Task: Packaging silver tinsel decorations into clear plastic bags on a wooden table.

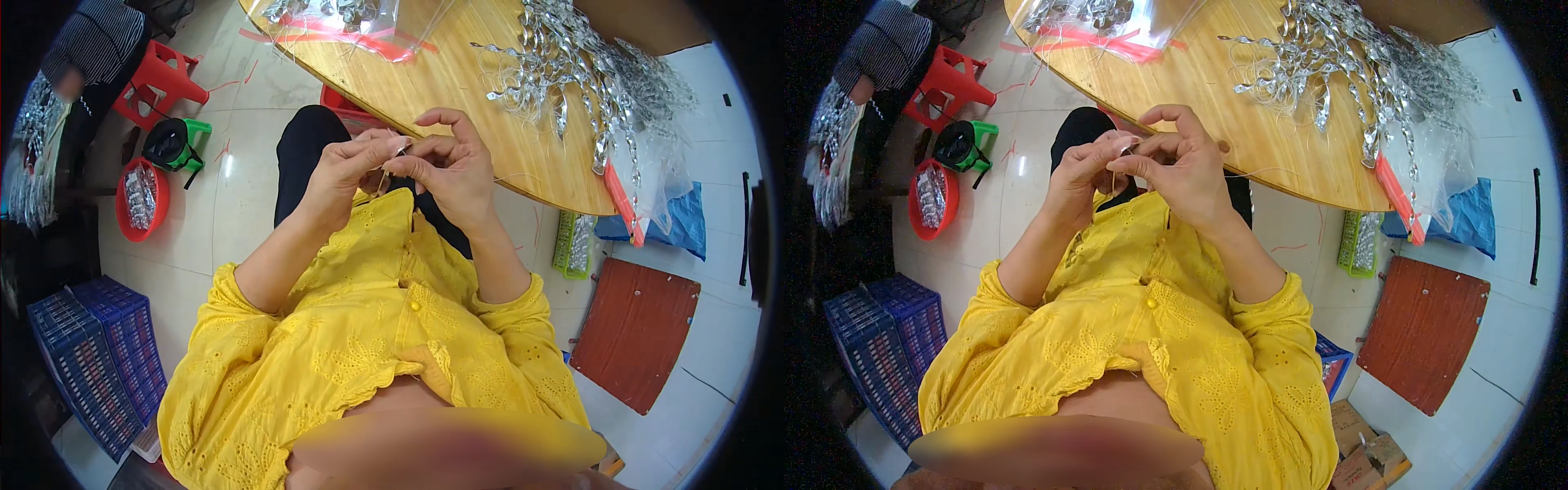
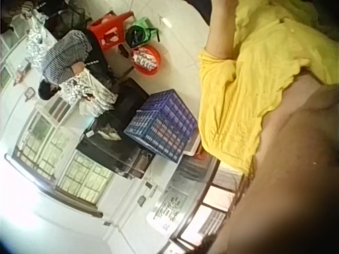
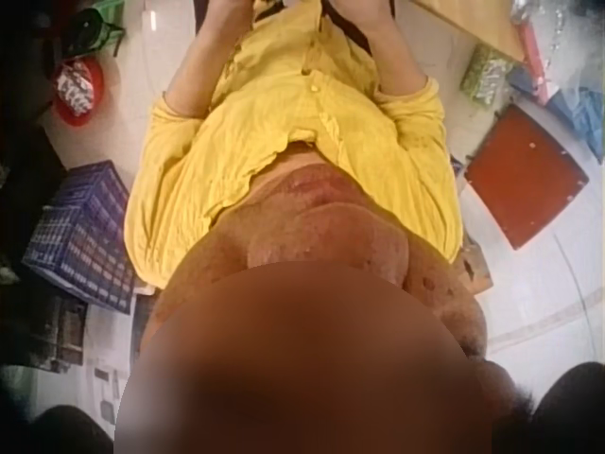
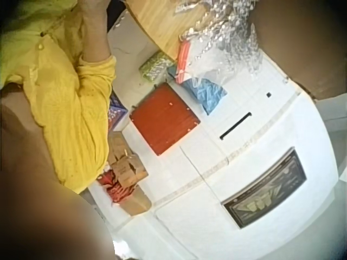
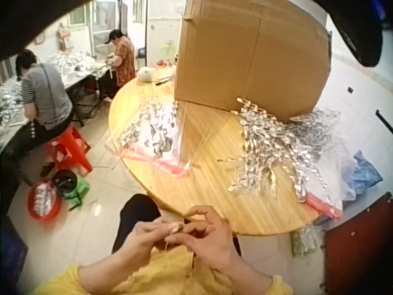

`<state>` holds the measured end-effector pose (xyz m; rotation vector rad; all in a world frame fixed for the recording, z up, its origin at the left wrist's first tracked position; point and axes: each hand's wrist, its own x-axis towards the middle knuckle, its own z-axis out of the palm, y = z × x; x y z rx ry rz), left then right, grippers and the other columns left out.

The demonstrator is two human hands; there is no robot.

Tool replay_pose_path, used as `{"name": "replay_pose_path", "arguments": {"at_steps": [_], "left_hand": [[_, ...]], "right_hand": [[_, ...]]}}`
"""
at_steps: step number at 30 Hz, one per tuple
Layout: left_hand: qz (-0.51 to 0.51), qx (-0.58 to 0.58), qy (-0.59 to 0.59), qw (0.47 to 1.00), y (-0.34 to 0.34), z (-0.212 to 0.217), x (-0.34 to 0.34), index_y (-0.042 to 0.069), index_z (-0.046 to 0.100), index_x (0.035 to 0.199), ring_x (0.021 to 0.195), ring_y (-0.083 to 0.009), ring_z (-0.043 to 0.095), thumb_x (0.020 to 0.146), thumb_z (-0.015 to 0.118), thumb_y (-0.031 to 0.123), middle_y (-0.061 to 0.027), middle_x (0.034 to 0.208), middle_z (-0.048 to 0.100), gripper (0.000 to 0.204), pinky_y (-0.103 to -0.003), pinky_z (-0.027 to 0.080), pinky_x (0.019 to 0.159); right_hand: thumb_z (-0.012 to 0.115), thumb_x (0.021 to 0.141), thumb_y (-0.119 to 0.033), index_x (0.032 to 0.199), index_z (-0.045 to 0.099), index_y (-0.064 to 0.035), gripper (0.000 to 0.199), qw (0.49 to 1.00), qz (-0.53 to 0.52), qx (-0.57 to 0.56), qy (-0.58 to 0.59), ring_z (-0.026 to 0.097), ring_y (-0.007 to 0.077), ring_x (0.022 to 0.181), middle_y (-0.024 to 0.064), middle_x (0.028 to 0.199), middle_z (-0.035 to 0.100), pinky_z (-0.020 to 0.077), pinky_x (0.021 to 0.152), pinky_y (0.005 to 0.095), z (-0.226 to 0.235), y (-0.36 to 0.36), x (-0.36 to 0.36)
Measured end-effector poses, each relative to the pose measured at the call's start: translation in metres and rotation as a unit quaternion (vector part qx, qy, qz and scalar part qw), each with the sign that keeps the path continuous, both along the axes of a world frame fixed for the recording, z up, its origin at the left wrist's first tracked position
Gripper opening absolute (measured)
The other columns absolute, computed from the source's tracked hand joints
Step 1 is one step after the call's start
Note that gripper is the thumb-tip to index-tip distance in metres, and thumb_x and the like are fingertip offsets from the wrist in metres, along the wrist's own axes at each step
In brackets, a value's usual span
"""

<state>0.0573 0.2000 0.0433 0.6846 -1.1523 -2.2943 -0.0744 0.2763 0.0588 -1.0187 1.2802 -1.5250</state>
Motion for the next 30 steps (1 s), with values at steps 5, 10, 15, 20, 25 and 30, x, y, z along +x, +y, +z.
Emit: {"name": "replay_pose_path", "arguments": {"at_steps": [5,10,15,20,25,30], "left_hand": [[0.133,-0.136,0.071,0.979,-0.02,-0.009,0.001,-0.004,0.057,0.087,0.07,-0.0152,0.058,0.081,0.053,0.012,-0.0113,0.09,0.059,0.018,-0.027,0.045,0.07],[0.127,-0.164,0.109,0.972,-0.047,-0.011,0.002,-0.002,0.051,0.087,0.089,-0.0172,0.055,0.085,0.046,0.012,-0.0139,0.096,0.057,0.015,-0.028,0.043,0.078],[0.042,-0.268,0.08,0.959,-0.031,0.014,-0.036,0.002,0.041,0.087,0.064,-0.0062,0.048,0.088,0.04,0.017,-0.0068,0.083,0.057,0.015,-0.018,0.042,0.066],[0.087,-0.287,-0.049,0.953,-0.034,0.01,-0.049,0.001,0.041,0.085,0.061,-0.0049,0.041,0.087,0.044,0.016,0.0,0.068,0.043,0.015,-0.017,0.036,0.056],[0.152,-0.216,0.01,0.964,-0.051,-0.004,-0.038,0.002,0.043,0.084,0.06,-0.0032,0.039,0.086,0.046,0.015,0.0012,0.067,0.044,0.014,-0.015,0.035,0.055],[0.076,-0.227,-0.008,0.971,-0.051,0.007,-0.039,0.001,0.044,0.085,0.068,-0.0058,0.052,0.087,0.045,0.015,-0.0034,0.072,0.054,0.014,-0.014,0.036,0.052]], "right_hand": [[0.061,0.073,-0.006,0.087,0.056,0.0024,0.017,0.939,0.019,0.093,0.33,0.052,0.0076,0.056,0.0056,0.068,0.061,0.0409,0.049,0.019,0.005,0.011,-0.038],[0.058,0.075,-0.006,0.079,0.058,0.0023,0.009,0.952,-0.025,0.095,0.289,0.051,0.0081,0.061,0.0032,0.068,0.058,0.0409,0.054,0.0215,0.03,0.022,-0.071],[0.057,0.075,-0.005,0.079,0.057,-0.0004,0.006,0.849,0.001,-0.091,0.521,0.051,0.0123,0.06,0.0041,0.067,0.054,0.04,0.055,0.0232,0.051,-0.008,-0.048],[0.057,0.076,-0.007,0.081,0.056,-0.0007,0.008,0.764,-0.047,-0.176,0.618,0.051,0.012,0.06,0.0047,0.068,0.054,0.0399,0.056,0.0235,0.042,-0.031,-0.079],[0.055,0.079,-0.009,0.081,0.056,-0.0002,0.009,0.915,-0.062,0.039,0.397,0.05,0.0071,0.065,0.0019,0.068,0.053,0.0397,0.058,0.0225,0.039,-0.02,-0.094],[0.058,0.076,-0.008,0.079,0.057,-0.0019,0.007,0.95,-0.106,-0.059,0.288,0.051,0.0103,0.065,0.0025,0.069,0.055,0.0398,0.058,0.024,0.037,-0.027,-0.083]]}}
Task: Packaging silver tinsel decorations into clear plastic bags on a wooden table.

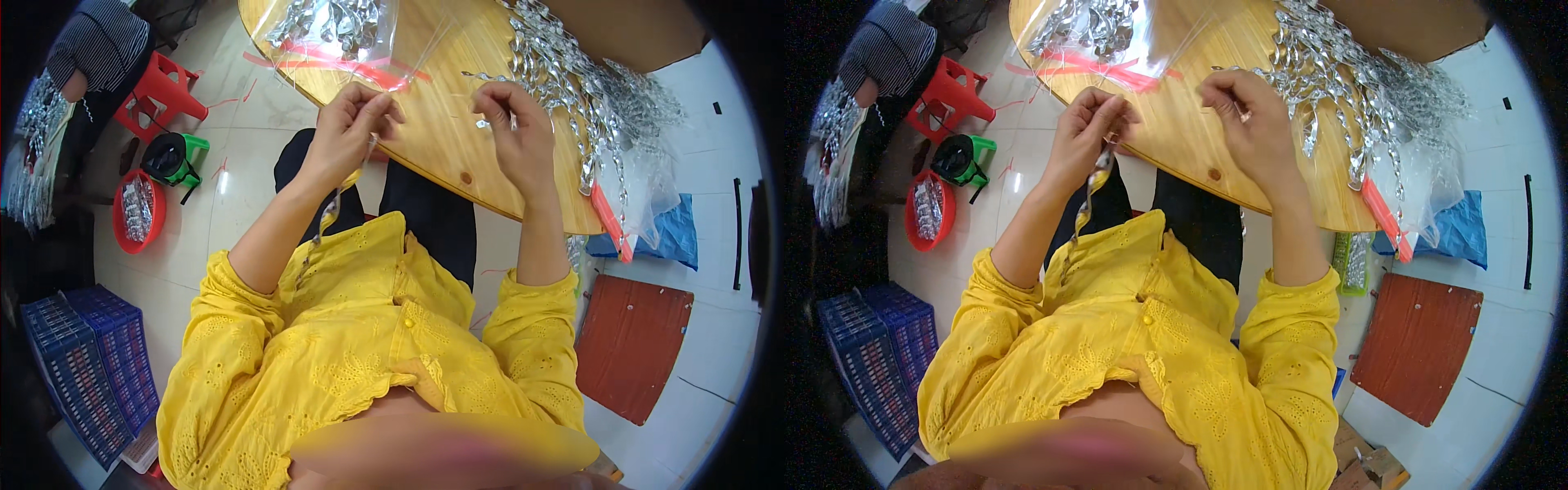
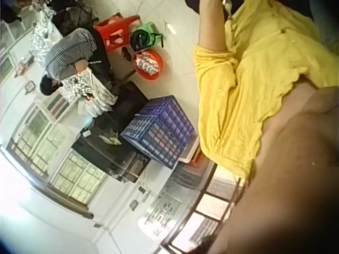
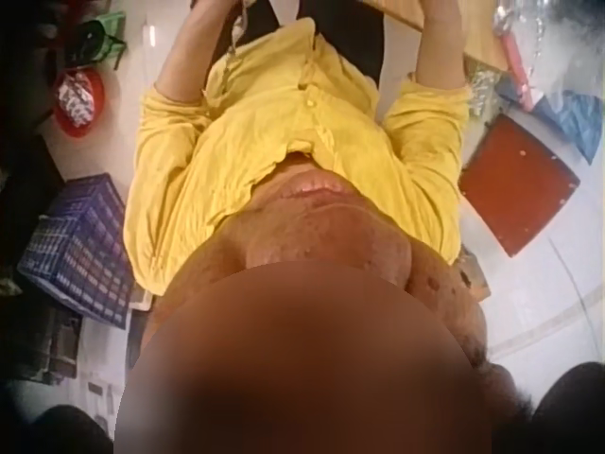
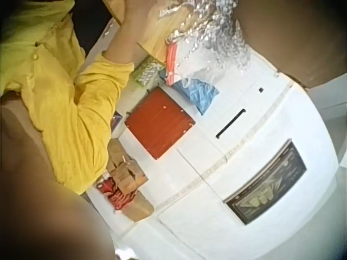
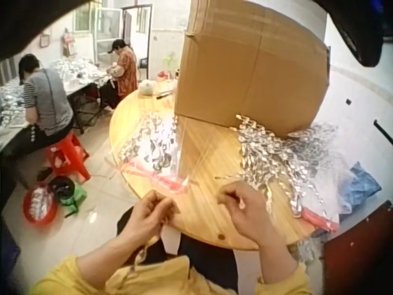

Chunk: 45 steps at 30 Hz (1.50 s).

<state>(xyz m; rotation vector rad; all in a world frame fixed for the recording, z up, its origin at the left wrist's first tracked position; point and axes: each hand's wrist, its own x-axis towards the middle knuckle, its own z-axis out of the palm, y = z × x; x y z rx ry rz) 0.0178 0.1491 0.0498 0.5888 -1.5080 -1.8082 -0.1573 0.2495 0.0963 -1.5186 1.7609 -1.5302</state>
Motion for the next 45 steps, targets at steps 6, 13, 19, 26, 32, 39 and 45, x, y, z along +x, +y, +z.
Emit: {"name": "replay_pose_path", "arguments": {"at_steps": [6,13,19,26,32,39,45], "left_hand": [[-0.034,-0.102,0.06,0.992,0.002,0.022,-0.01,-0.003,0.049,0.086,0.083,-0.0128,0.058,0.086,0.045,0.012,-0.0094,0.083,0.06,0.015,-0.022,0.044,0.071],[-0.07,-0.11,0.023,0.991,0.006,0.027,-0.014,-0.003,0.051,0.086,0.08,-0.0112,0.058,0.085,0.046,0.011,-0.0088,0.08,0.061,0.015,-0.022,0.044,0.071],[-0.058,-0.129,-0.014,0.99,0.005,0.02,-0.016,-0.004,0.053,0.087,0.077,-0.0107,0.057,0.084,0.047,0.011,-0.0075,0.079,0.06,0.016,-0.022,0.044,0.07],[-0.117,0.043,0.064,0.99,0.005,0.016,-0.014,-0.002,0.054,0.089,0.076,-0.0114,0.057,0.083,0.051,0.012,-0.0061,0.077,0.059,0.016,-0.022,0.044,0.068],[-0.109,0.184,0.132,0.968,0.004,-0.003,-0.001,0.001,0.053,0.094,0.065,-0.0129,0.056,0.082,0.052,0.012,-0.0043,0.073,0.056,0.017,-0.033,0.046,0.077],[-0.064,0.261,0.204,0.941,0.006,0.018,0.019,0.002,0.053,0.104,0.074,-0.0147,0.059,0.079,0.055,0.009,-0.0094,0.102,0.056,0.026,-0.023,0.049,0.058],[-0.01,-0.07,0.053,0.996,0.013,0.018,0.02,0.004,0.057,0.102,0.072,-0.0131,0.058,0.075,0.058,0.004,-0.0113,0.11,0.052,0.027,-0.02,0.046,0.056]], "right_hand": [[0.064,0.066,-0.005,0.077,0.057,-0.0052,0.013,0.873,0.06,-0.168,0.454,0.052,0.0217,0.071,0.0044,0.074,0.057,0.0387,0.067,0.0301,0.028,-0.007,0.022],[0.062,0.071,-0.006,0.076,0.058,-0.0038,0.007,0.971,0.088,-0.1,0.198,0.054,0.0163,0.078,0.0061,0.082,0.059,0.0408,0.071,0.0271,0.016,-0.015,0.02],[0.06,0.074,-0.003,0.079,0.06,-0.0009,0.006,0.992,0.119,-0.029,0.034,0.056,0.0145,0.079,0.0096,0.088,0.059,0.0439,0.071,0.025,0.009,-0.017,0.021],[0.059,0.072,0.005,0.086,0.057,0.0013,0.015,0.992,0.053,-0.106,0.037,0.058,0.0141,0.075,0.0111,0.081,0.061,0.045,0.07,0.0233,0.004,-0.018,0.028],[0.06,0.072,0.004,0.101,0.041,-0.0005,0.035,0.988,-0.036,-0.146,-0.035,0.059,0.0143,0.075,0.0125,0.081,0.062,0.0452,0.071,0.0226,-0.001,-0.025,0.012],[0.061,0.07,0.007,0.097,0.038,-0.003,0.037,0.983,-0.009,-0.122,0.139,0.059,0.0146,0.075,0.0095,0.079,0.059,0.045,0.071,0.023,-0.034,-0.006,0.045],[0.06,0.069,0.009,0.095,0.036,-0.0043,0.038,0.986,0.031,-0.164,-0.031,0.059,0.0155,0.075,0.0123,0.079,0.06,0.0448,0.071,0.0232,-0.016,0.005,0.066]]}}
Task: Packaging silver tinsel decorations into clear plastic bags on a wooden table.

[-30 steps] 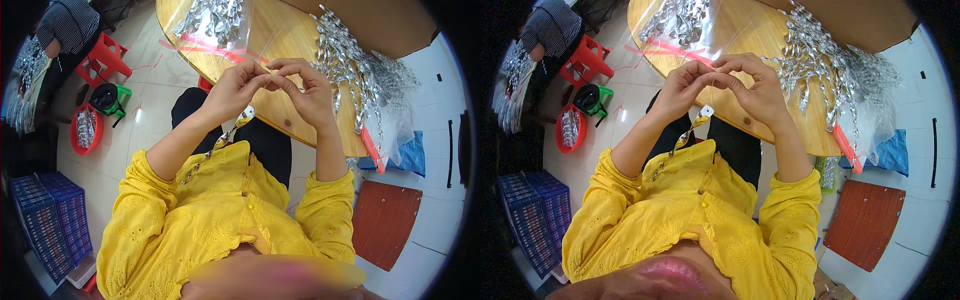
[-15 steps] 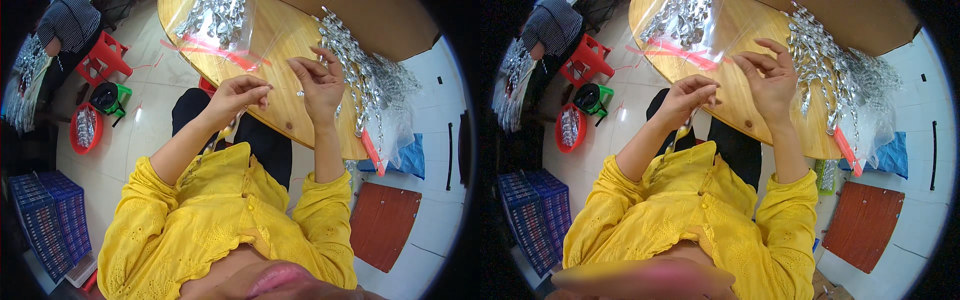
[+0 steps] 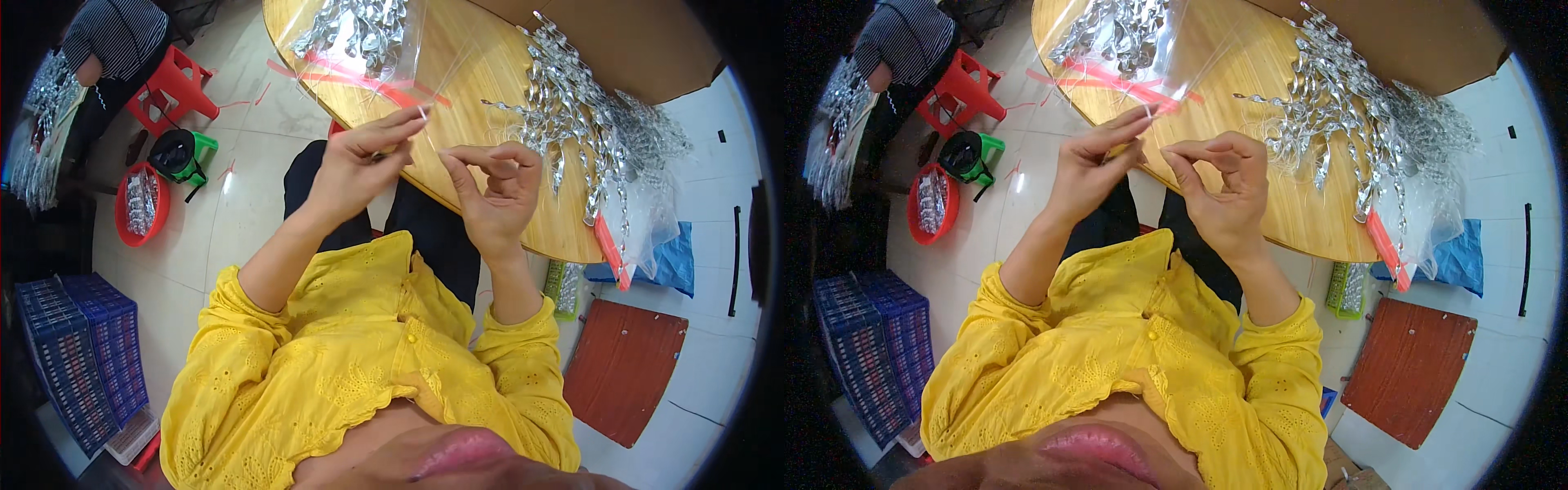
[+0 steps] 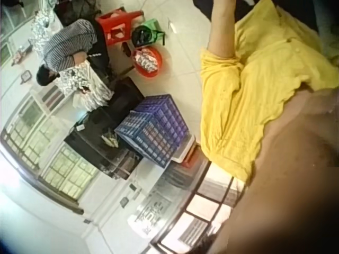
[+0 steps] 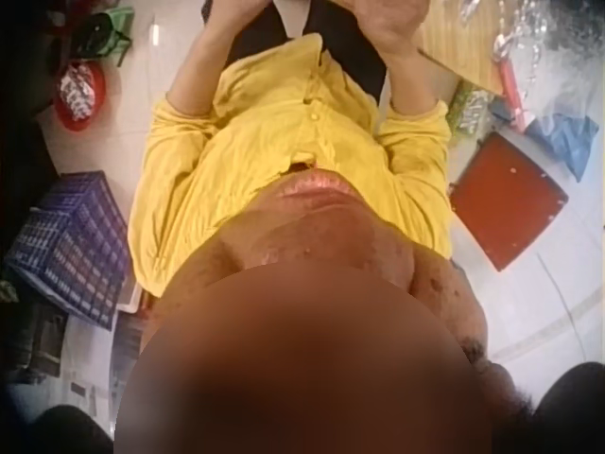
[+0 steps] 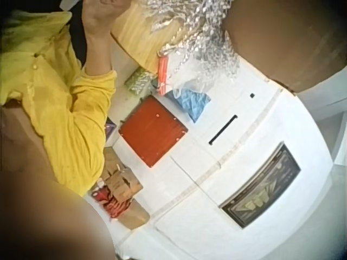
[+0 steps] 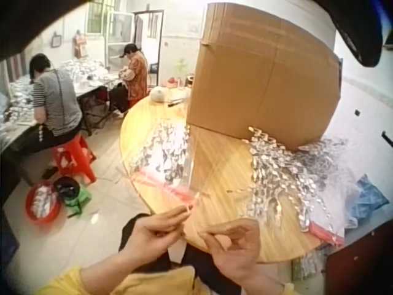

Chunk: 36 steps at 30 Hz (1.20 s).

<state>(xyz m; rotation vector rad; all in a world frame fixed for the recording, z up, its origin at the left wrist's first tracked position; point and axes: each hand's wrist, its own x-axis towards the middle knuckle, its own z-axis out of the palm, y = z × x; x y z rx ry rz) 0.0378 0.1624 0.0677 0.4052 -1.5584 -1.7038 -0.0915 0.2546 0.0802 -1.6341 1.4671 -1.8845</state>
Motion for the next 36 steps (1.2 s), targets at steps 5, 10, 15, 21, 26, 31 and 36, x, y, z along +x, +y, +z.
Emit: {"name": "replay_pose_path", "arguments": {"at_steps": [5,10,15,21,26,31,36], "left_hand": [[0.108,-0.317,-0.089,0.938,0.003,-0.008,-0.004,0.002,0.061,0.093,0.071,-0.0089,0.054,0.073,0.061,0.005,-0.0099,0.105,0.056,0.02,-0.02,0.044,0.06],[-0.014,0.075,-0.004,0.997,0.003,0.0,0.002,0.0,0.062,0.088,0.073,-0.0083,0.054,0.075,0.06,0.008,-0.01,0.103,0.057,0.015,-0.019,0.044,0.059],[-0.07,0.126,0.004,0.99,0.007,-0.003,0.001,0.0,0.063,0.085,0.067,-0.0072,0.051,0.079,0.056,0.008,-0.0098,0.103,0.056,0.013,-0.018,0.041,0.057],[-0.097,0.192,-0.009,0.977,-0.001,-0.011,0.007,0.0,0.061,0.087,0.06,-0.0065,0.052,0.08,0.057,0.018,-0.0039,0.082,0.057,0.02,-0.017,0.039,0.051],[-0.226,0.15,-0.112,0.956,-0.011,-0.018,0.018,0.003,0.061,0.087,0.055,-0.0044,0.047,0.081,0.056,0.019,0.0,0.075,0.057,0.019,-0.016,0.036,0.048],[-0.271,0.228,-0.124,0.927,-0.004,-0.022,0.023,0.002,0.058,0.094,0.049,-0.005,0.047,0.081,0.055,0.018,0.0001,0.068,0.055,0.021,-0.016,0.029,0.039],[-0.262,0.26,-0.158,0.916,0.001,-0.014,0.025,0.003,0.055,0.074,0.046,-0.0045,0.043,0.079,0.057,0.028,0.0018,0.062,0.05,0.025,-0.016,0.026,0.039]], "right_hand": [[0.061,0.069,0.009,0.096,0.036,-0.0037,0.038,0.995,0.064,0.012,-0.07,0.059,0.0155,0.077,0.0142,0.081,0.061,0.0446,0.072,0.0232,0.011,-0.002,0.004],[0.055,0.08,-0.008,0.102,0.05,0.0005,0.024,0.982,0.045,0.106,-0.15,0.053,0.0098,0.07,0.0067,0.083,0.058,0.0425,0.065,0.0206,-0.007,0.0,-0.004],[0.049,0.084,-0.017,0.114,0.046,0.0005,0.035,0.96,0.113,0.169,-0.193,0.046,0.0075,0.071,0.0022,0.09,0.055,0.0398,0.067,0.0207,-0.017,0.002,0.016],[0.043,0.087,-0.023,0.112,0.049,0.0013,0.035,0.96,0.106,0.115,-0.23,0.041,0.0101,0.085,0.0048,0.102,0.044,0.0351,0.078,0.0231,-0.028,-0.001,0.017],[0.048,0.083,-0.014,0.105,0.055,-0.0039,0.025,0.947,0.052,0.15,0.281,0.041,0.0201,0.097,0.0094,0.112,0.044,0.0328,0.085,0.0306,-0.021,-0.001,-0.004],[0.052,0.077,-0.007,0.098,0.059,-0.0066,0.022,0.949,0.103,0.115,0.275,0.041,0.0247,0.102,0.0074,0.109,0.05,0.0316,0.087,0.033,-0.019,0.0,-0.004],[0.057,0.073,-0.003,0.09,0.06,-0.0048,0.018,0.97,0.11,0.061,0.207,0.048,0.0254,0.099,0.0052,0.094,0.058,0.0326,0.089,0.0368,-0.04,0.0,-0.005]]}}
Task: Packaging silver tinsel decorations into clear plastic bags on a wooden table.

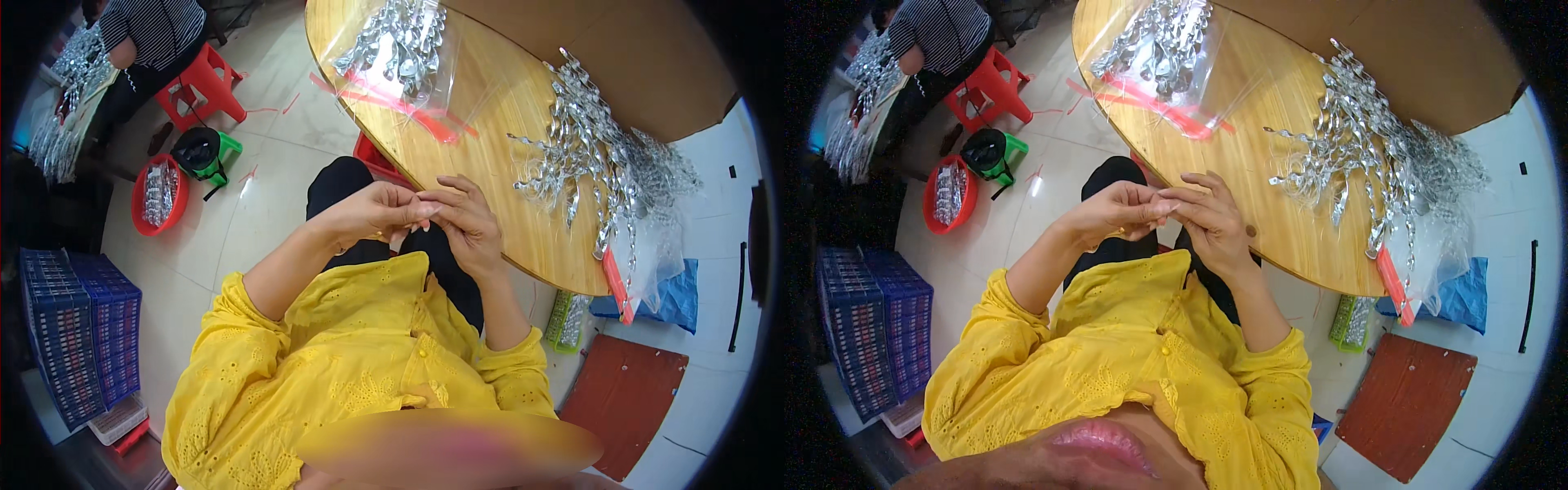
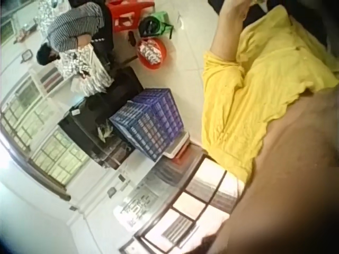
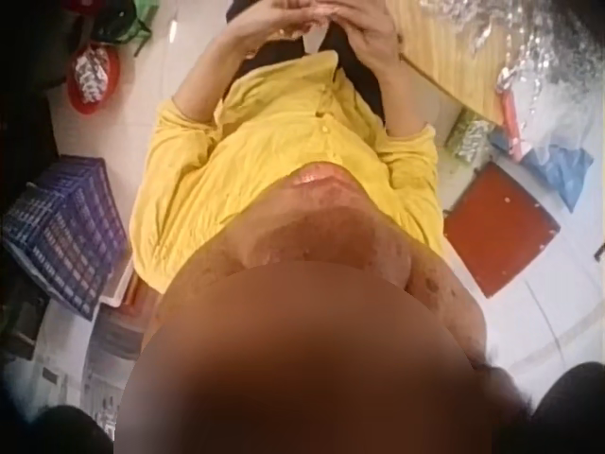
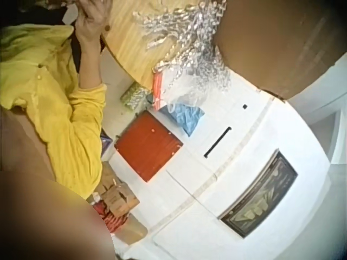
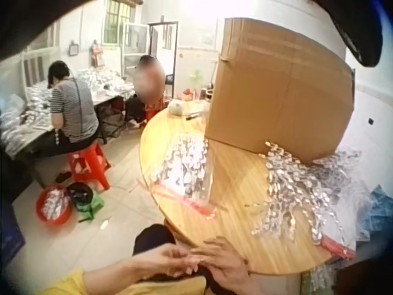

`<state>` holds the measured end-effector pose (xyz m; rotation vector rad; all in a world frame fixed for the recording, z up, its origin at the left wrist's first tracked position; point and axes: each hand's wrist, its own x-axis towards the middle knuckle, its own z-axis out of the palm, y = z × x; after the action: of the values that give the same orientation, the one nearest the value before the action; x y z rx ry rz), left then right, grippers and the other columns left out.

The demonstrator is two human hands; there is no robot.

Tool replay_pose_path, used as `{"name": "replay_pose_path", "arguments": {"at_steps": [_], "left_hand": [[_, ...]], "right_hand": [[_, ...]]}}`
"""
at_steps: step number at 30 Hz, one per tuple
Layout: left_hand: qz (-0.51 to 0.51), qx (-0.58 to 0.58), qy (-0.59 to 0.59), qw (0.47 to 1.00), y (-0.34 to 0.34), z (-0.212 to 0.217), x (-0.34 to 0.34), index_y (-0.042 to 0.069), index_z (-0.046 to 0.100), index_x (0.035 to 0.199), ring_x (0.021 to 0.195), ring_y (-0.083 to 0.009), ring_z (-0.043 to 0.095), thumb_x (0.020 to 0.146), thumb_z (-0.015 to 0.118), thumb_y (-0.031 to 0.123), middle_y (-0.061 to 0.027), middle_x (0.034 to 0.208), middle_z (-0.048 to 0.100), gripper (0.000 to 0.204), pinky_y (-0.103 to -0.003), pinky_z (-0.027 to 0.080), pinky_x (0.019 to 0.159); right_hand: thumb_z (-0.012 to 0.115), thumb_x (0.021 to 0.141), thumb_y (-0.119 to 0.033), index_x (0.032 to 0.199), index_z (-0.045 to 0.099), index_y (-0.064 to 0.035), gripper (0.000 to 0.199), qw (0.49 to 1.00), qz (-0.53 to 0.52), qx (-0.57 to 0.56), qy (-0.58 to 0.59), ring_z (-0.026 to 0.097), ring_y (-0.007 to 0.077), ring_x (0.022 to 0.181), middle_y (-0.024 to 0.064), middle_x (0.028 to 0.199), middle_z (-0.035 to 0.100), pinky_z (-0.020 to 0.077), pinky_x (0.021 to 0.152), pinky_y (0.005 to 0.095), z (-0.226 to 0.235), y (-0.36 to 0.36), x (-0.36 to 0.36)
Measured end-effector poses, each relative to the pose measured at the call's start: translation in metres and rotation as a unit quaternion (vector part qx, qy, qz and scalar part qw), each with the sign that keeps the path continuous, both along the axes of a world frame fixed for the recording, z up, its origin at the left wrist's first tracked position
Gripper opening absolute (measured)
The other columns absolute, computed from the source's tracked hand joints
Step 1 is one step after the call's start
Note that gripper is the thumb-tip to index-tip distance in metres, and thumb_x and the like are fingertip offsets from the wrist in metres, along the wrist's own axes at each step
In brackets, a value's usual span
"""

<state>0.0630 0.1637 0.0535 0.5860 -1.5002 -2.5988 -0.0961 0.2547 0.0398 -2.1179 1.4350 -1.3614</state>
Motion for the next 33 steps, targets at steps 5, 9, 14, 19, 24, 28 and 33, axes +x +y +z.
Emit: {"name": "replay_pose_path", "arguments": {"at_steps": [5,9,14,19,24,28,33], "left_hand": [[0.07,-0.002,-0.03,0.997,-0.002,-0.002,-0.01,0.003,0.054,0.077,0.046,-0.0045,0.041,0.079,0.057,0.031,0.0028,0.058,0.046,0.028,-0.017,0.03,0.042],[0.115,0.039,0.052,0.991,0.0,0.012,-0.008,0.001,0.055,0.094,0.052,-0.0043,0.042,0.08,0.056,0.022,0.0016,0.067,0.048,0.026,-0.016,0.031,0.046],[0.098,-0.058,0.002,0.994,-0.01,0.004,0.001,0.001,0.058,0.092,0.049,-0.0026,0.038,0.082,0.052,0.018,0.0031,0.056,0.046,0.02,-0.015,0.027,0.045],[0.102,-0.027,-0.013,0.994,-0.012,-0.009,0.015,0.002,0.058,0.082,0.047,-0.0029,0.038,0.083,0.052,0.019,0.002,0.057,0.047,0.018,-0.016,0.026,0.042],[0.034,-0.104,-0.043,0.993,-0.003,-0.012,0.04,0.0,0.059,0.079,0.045,-0.0039,0.038,0.082,0.053,0.016,0.0013,0.053,0.046,0.017,-0.017,0.028,0.042],[0.033,-0.113,-0.062,0.991,-0.001,-0.004,0.067,-0.003,0.059,0.076,0.046,-0.0047,0.039,0.08,0.055,0.012,-0.0002,0.053,0.047,0.016,-0.018,0.029,0.042],[0.081,-0.133,-0.071,0.985,-0.02,-0.001,0.117,-0.002,0.06,0.076,0.044,-0.0054,0.04,0.079,0.055,0.011,-0.0008,0.052,0.048,0.015,-0.018,0.029,0.041]], "right_hand": [[0.056,0.074,-0.001,0.081,0.057,-0.0021,0.007,0.978,-0.161,-0.06,0.118,0.05,0.0242,0.099,0.0061,0.089,0.059,0.0355,0.088,0.0367,0.002,-0.005,0.011],[0.052,0.078,0.0,0.084,0.057,0.0004,0.007,0.968,-0.115,0.067,-0.213,0.048,0.0249,0.103,0.0132,0.099,0.056,0.0356,0.088,0.0338,0.005,-0.005,-0.002],[0.046,0.081,0.002,0.089,0.05,0.0024,0.009,0.688,0.085,0.139,-0.707,0.05,0.0222,0.094,0.0125,0.098,0.053,0.0361,0.089,0.0313,0.034,-0.001,-0.02],[0.049,0.079,-0.001,0.088,0.048,-0.0015,0.009,0.922,-0.076,0.184,-0.333,0.045,0.0182,0.073,0.0083,0.083,0.049,0.0377,0.069,0.03,0.04,0.016,-0.032],[0.056,0.072,0.0,0.087,0.052,-0.0036,0.016,0.983,-0.072,0.08,0.149,0.043,0.0205,0.058,0.0083,0.07,0.048,0.0375,0.053,0.0287,0.035,0.032,-0.007],[0.058,0.066,0.006,0.081,0.058,-0.0014,0.017,0.985,-0.031,0.06,0.157,0.045,0.0236,0.056,0.0082,0.059,0.049,0.0365,0.052,0.0301,0.029,0.053,-0.03],[0.055,0.071,0.005,0.078,0.059,0.0007,0.008,0.964,-0.212,0.14,0.075,0.05,0.0135,0.049,0.0076,0.059,0.054,0.0392,0.047,0.0243,0.03,0.089,-0.056]]}}
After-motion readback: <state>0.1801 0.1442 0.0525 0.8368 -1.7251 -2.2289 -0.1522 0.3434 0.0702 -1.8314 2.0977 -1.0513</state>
